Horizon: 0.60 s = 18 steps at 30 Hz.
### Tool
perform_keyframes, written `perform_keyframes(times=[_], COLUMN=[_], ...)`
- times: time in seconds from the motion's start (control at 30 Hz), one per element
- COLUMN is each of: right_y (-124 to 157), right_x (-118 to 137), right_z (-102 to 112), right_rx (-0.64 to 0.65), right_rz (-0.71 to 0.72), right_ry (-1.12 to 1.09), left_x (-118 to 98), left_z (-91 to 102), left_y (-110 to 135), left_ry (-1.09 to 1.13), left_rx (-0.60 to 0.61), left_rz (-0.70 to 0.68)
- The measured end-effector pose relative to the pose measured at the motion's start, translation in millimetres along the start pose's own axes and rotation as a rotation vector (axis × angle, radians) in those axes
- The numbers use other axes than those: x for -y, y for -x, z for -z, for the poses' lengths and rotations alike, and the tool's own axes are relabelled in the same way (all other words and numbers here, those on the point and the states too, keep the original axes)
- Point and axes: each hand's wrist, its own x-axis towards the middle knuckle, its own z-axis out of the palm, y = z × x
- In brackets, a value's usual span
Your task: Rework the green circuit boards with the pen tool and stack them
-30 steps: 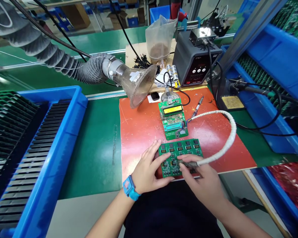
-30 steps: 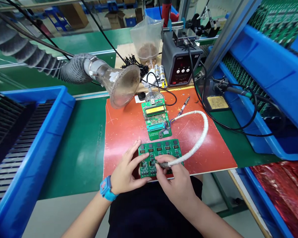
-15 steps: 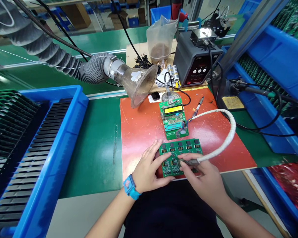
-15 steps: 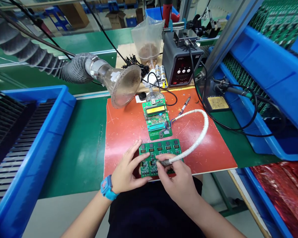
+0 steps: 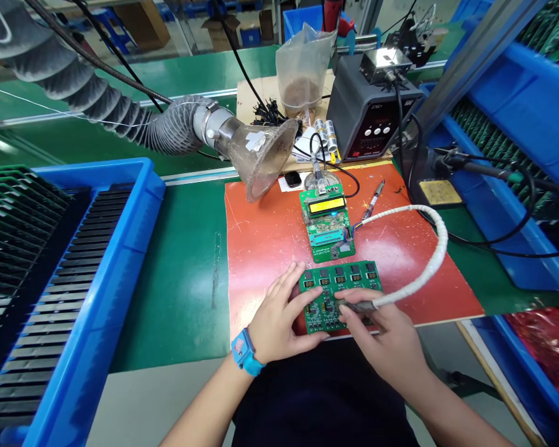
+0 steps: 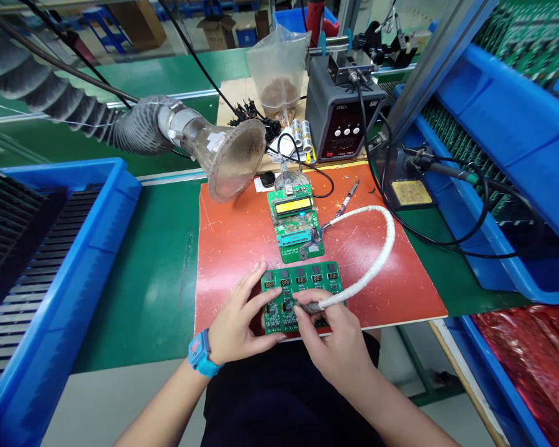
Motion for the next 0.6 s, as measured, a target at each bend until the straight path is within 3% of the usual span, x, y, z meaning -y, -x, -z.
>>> perform_keyframes(times=[0.6], right_y=[-1.2], right_x=[1.7], right_z=[0.5], right_rx=[-0.005], right_rz=[-0.016], right_ry=[-0.016], left_x=[-0.4], left_z=[0.2], left_y=[0.1], left_ry=[0.003], left_rx=[-0.001], left_rz=[0.009])
